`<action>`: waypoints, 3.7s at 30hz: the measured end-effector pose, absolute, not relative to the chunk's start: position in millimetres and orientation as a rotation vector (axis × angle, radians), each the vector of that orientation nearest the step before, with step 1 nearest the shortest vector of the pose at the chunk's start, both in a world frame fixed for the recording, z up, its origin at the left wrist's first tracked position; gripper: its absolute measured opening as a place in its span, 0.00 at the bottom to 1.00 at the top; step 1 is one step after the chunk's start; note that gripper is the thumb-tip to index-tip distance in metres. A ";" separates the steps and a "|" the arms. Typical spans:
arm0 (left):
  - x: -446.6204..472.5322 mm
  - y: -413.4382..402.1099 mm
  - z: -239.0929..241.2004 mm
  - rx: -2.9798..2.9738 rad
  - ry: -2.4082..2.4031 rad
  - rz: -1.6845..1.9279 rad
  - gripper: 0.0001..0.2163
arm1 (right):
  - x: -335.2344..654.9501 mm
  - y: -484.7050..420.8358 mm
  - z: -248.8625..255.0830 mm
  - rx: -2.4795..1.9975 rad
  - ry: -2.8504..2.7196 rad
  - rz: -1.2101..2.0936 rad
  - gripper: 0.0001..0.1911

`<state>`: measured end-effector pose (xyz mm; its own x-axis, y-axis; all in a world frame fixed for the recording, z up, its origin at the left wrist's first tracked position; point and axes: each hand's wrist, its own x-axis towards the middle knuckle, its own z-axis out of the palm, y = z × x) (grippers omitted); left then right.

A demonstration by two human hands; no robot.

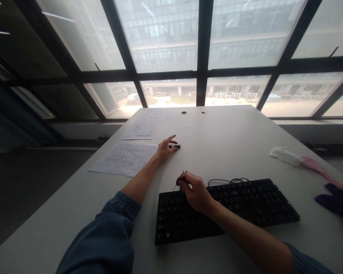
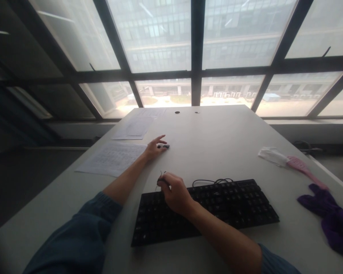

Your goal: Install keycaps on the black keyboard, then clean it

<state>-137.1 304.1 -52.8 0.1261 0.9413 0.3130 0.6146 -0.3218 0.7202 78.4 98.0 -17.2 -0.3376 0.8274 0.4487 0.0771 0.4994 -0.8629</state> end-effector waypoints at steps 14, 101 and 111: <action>-139.4 311.7 -61.4 2.036 1.521 1.013 0.35 | 77.6 98.6 -18.2 -0.755 -1.761 0.957 0.08; -164.6 313.2 -58.2 1.735 1.354 1.102 0.34 | 81.0 100.1 -18.0 -0.881 -1.521 0.980 0.10; -165.6 315.7 -60.8 1.723 1.360 1.122 0.33 | 96.8 94.7 -10.5 -0.892 -1.642 0.968 0.10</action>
